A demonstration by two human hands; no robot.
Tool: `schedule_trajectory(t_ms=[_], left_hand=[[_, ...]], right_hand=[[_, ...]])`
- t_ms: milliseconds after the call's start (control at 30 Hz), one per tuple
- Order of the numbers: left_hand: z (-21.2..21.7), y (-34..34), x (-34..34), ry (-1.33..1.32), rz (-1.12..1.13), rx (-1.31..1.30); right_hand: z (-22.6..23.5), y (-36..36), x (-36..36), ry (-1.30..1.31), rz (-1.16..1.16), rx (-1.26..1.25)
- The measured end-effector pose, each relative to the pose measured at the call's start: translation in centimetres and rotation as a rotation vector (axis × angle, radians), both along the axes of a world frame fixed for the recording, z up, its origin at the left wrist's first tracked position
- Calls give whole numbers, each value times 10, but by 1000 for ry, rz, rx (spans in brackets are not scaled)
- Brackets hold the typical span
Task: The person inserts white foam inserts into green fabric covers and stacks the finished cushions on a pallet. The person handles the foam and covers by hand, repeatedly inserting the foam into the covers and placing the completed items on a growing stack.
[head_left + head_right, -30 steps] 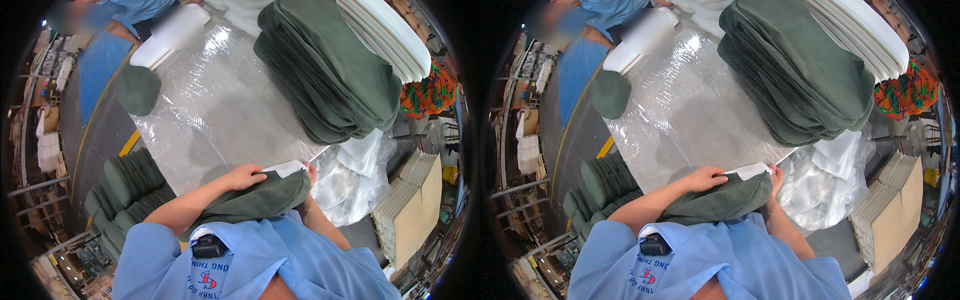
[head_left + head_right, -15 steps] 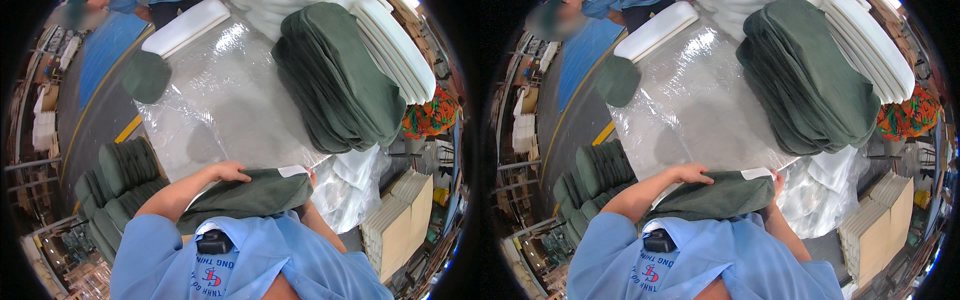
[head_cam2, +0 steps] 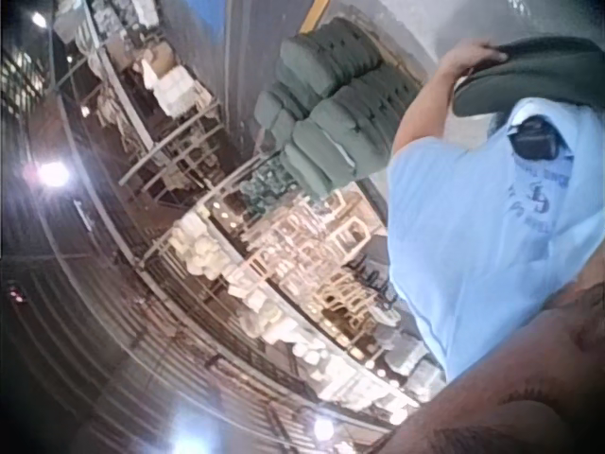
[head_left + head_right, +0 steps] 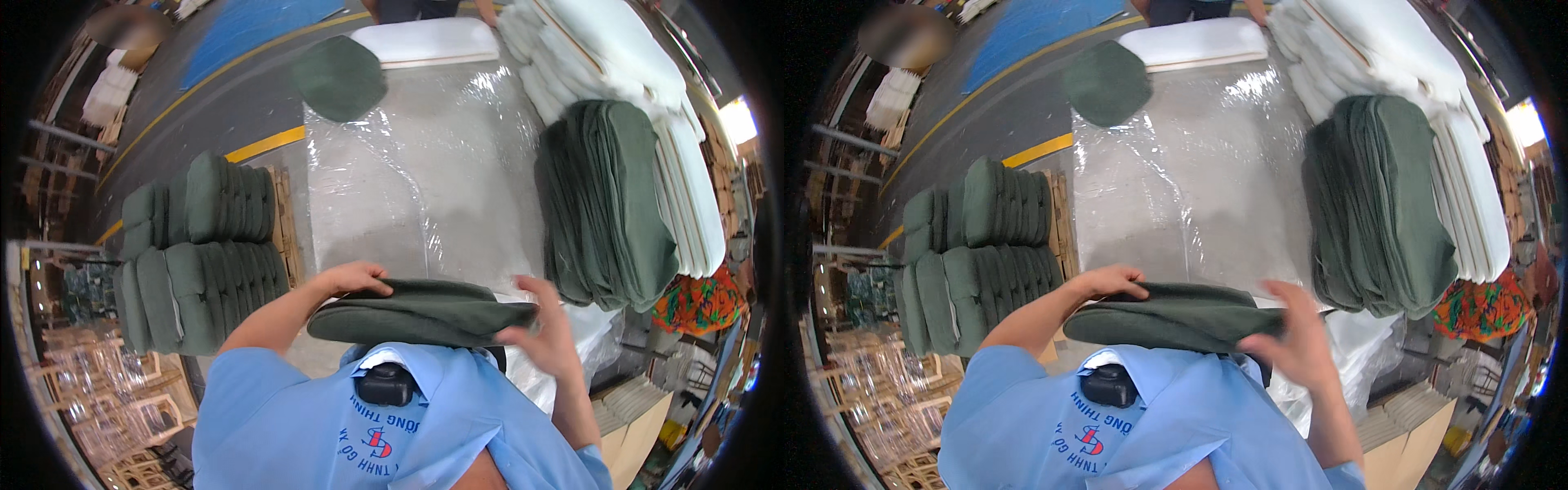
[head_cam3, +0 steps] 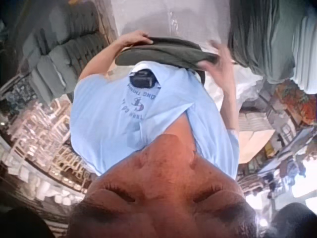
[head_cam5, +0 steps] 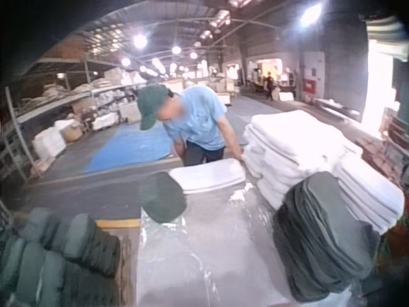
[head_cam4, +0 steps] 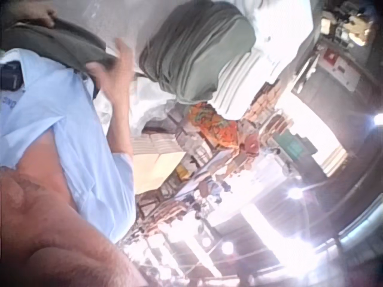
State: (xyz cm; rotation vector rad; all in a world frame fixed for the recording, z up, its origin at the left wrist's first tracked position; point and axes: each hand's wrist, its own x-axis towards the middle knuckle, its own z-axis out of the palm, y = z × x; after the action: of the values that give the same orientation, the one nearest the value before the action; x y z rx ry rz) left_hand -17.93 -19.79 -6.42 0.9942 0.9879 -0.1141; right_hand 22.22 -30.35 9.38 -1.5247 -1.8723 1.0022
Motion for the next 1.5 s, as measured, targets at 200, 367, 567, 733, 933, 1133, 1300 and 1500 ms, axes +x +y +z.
schedule_trajectory(t_ms=[200,367,567,733,933,1133,1300,1500], left_hand=[[14,-4,14,-109,116,295],[6,-12,2,-325,233,50],[-32,-2,9,-95,22,580],[-35,10,5,143,-134,573],[-30,7,-48,-111,-74,109],[-17,4,-51,403,-55,586],[-52,-19,-89,212,624,653],[-43,-75,-103,82,1418,411]], right_hand=[[0,24,-114,-508,589,91],[-9,17,-120,-490,690,37],[-16,20,-115,-478,778,75],[-9,22,-124,-493,726,37],[-11,25,-130,-551,670,19],[-16,28,-132,-571,637,-9],[-17,34,-134,-503,581,16],[-11,50,-125,-316,293,-49]])
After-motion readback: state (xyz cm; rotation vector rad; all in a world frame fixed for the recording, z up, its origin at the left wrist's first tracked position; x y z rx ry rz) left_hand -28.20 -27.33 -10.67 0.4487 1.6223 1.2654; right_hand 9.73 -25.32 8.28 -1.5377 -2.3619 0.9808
